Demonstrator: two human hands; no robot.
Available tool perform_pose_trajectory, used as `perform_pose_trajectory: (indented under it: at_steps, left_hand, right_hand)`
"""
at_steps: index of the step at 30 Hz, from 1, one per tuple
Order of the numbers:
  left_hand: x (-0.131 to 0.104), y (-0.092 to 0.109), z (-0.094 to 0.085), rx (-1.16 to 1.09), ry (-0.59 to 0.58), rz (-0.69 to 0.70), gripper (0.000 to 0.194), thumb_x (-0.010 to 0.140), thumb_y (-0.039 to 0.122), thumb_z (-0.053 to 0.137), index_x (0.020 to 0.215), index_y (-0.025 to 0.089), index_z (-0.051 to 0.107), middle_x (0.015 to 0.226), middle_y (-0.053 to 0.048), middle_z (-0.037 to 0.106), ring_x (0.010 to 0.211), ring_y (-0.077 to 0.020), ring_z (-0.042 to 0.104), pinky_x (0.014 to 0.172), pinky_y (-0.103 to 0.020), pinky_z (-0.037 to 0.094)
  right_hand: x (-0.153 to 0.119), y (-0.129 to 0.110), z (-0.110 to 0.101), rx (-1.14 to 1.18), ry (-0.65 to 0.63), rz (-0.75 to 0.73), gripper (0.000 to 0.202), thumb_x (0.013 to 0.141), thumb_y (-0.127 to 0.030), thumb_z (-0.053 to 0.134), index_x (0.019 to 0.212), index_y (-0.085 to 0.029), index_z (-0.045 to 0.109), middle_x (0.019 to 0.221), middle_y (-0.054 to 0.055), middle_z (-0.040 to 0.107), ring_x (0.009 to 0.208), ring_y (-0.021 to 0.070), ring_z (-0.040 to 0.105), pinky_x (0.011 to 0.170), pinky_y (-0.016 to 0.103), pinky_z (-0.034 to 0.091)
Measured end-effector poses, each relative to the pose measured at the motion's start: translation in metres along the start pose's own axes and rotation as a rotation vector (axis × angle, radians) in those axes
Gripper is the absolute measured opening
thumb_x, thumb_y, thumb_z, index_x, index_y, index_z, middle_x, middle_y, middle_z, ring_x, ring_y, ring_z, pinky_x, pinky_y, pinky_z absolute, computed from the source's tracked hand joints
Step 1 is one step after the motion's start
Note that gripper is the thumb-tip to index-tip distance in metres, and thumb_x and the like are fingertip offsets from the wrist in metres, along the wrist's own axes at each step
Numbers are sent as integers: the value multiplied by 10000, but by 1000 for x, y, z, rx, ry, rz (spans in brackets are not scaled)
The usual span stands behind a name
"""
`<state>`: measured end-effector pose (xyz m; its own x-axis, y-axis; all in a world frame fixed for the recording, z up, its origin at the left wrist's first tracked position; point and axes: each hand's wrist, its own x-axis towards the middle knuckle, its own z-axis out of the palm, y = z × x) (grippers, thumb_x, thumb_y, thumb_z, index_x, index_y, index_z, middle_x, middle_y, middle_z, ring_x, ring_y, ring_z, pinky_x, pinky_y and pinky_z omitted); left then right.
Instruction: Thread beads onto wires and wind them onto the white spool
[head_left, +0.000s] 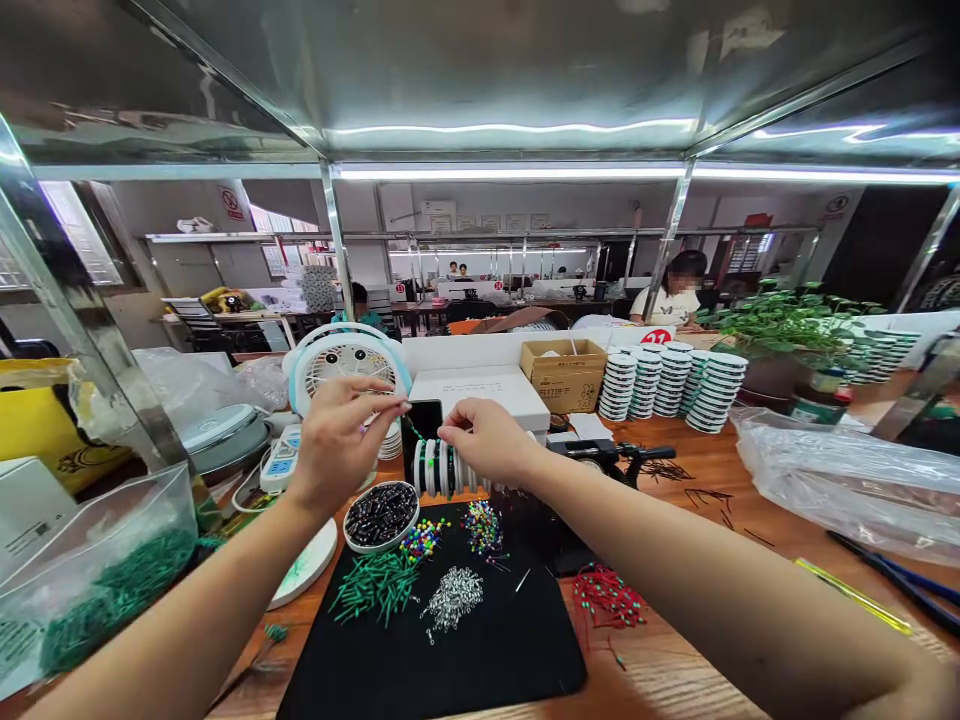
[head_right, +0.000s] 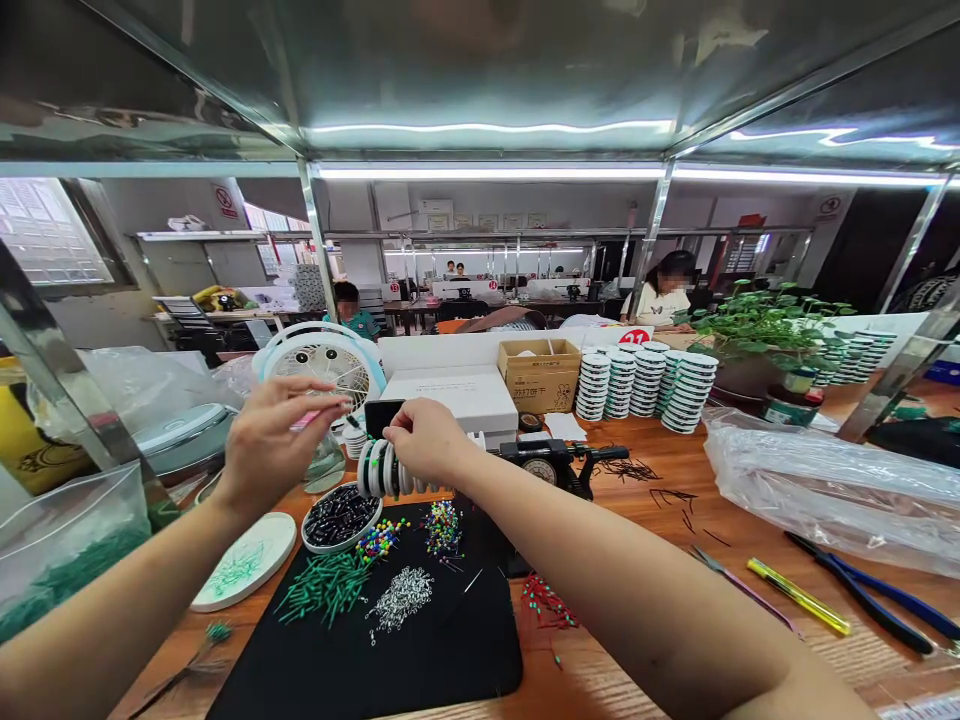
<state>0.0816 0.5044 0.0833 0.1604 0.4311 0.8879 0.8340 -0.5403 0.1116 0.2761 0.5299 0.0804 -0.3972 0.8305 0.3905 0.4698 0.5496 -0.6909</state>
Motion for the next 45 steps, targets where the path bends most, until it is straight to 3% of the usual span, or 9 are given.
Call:
perform_pose_trajectory:
  at_steps: [6,19,23,28,31,34,37,40,45]
  left_hand:
    - [54,-39,36,-32,-209,-252,151,738,331,640,733,201,717,819,-45,686,852,-212,608,804,-339,455]
    - [55,-45,64,-98,-342,-494,277,831,405,553,818,141,638,767,-12,664,687,-148,622,664,-328,509]
    - [55,-38,56,-161,-243,-444,292,777,434,593,781,157,685,696,-10,691,665,-178,630,617,-307,487]
    - [47,-2,12,-267,-114,-298,168,740,365,653,767,205,698,869,-35,673,864,-200,608,778,-343,476]
    - [25,29,-19,-288,-92,-64,55,764,250,652,779,245,705,899,-17,615,877,-177,586,769,-331,478]
    - [-18,49,-37,-158,-124,131,236,781,105,610,906,290,686,954,-9,585,914,-171,568,780,-326,473]
    - [-66,48,-38,-34,-250,408,379,772,28,579,1039,287,650,934,-13,619,1016,-204,534,874,-341,441]
    - [-96,33,-28,-17,-362,469,362,824,48,498,1101,245,620,980,-43,636,1056,-219,518,869,-343,446]
    - [-86,16,-14,-36,-278,390,358,788,31,552,1041,268,643,998,-51,600,1033,-226,540,849,-372,476]
  right_hand:
    - [-5,2,5,10,47,-25,97,783,-160,542,695,-150,583,701,18,597,647,116,478,581,236,332]
    - [-11,2,10,-7,102,-74,89,781,-136,520,708,-157,566,765,26,582,690,124,472,597,237,327]
    - [-11,2,9,-16,94,-86,91,781,-128,522,704,-155,563,760,26,579,698,125,479,609,239,335]
    - [-9,3,8,-16,90,-95,92,789,-129,523,707,-152,559,778,28,585,721,126,490,642,247,347]
    - [-8,4,9,-24,91,-90,88,792,-133,523,716,-150,565,778,31,584,720,127,491,639,247,346]
    - [-7,4,9,-59,101,-104,89,794,-137,523,717,-146,566,773,33,585,720,127,489,637,245,344]
    - [-6,4,8,-109,100,-113,98,801,-142,523,714,-147,567,778,36,593,722,124,493,642,241,345]
    - [2,4,8,-143,77,-86,116,806,-156,521,702,-152,573,759,40,606,698,127,499,622,241,341]
    - [31,6,10,-243,-19,-21,147,802,-194,548,677,-142,604,669,67,632,608,149,523,564,255,338]
